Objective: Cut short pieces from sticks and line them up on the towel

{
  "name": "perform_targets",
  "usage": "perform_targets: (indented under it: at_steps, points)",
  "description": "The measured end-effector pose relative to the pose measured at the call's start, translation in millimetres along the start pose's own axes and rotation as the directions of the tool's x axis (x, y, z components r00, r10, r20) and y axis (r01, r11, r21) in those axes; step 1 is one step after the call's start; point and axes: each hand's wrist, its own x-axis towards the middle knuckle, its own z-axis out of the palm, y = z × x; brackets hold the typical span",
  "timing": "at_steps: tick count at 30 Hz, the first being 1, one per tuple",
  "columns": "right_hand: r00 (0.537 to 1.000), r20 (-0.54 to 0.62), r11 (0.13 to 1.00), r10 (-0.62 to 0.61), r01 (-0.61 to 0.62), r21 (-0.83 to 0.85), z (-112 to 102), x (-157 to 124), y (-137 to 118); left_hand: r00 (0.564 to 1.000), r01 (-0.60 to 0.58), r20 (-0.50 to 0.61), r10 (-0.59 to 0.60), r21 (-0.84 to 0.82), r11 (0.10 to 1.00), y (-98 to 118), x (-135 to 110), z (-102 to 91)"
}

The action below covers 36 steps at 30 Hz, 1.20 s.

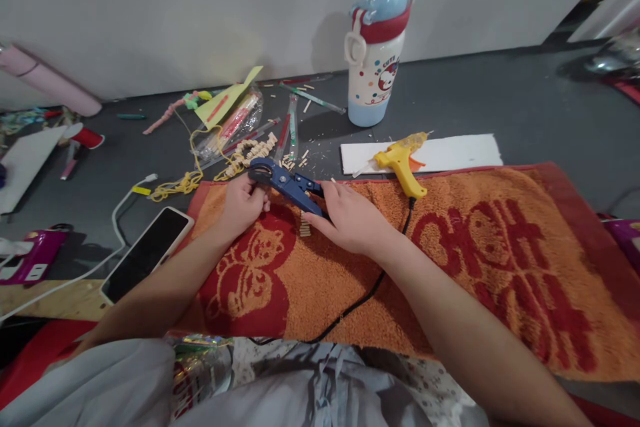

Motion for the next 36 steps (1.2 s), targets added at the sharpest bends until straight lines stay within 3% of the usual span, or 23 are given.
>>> perform_targets:
  at_steps: [19,26,36]
  points:
    - [0.997,0.038,0.997,0.065,-0.066,0.029,-2.8,1.6,-2.6,0.991,0.132,0.055,-0.123,-0.212,0.968,0.1,1.8,4.7]
    - [0.978,0.031,0.971,0.207,-0.209,0.119,-3.0,2.1,-0.6,0.995,0.087,0.062,-0.073,-0.268,0.960,-1.5,3.0,4.5]
    - [0.995,0.035,0.984,0.098,-0.102,0.148,-2.5,-0.6,-5.6,0.990,0.137,0.063,-0.126,-0.221,0.966,-4.1,1.5,6.6]
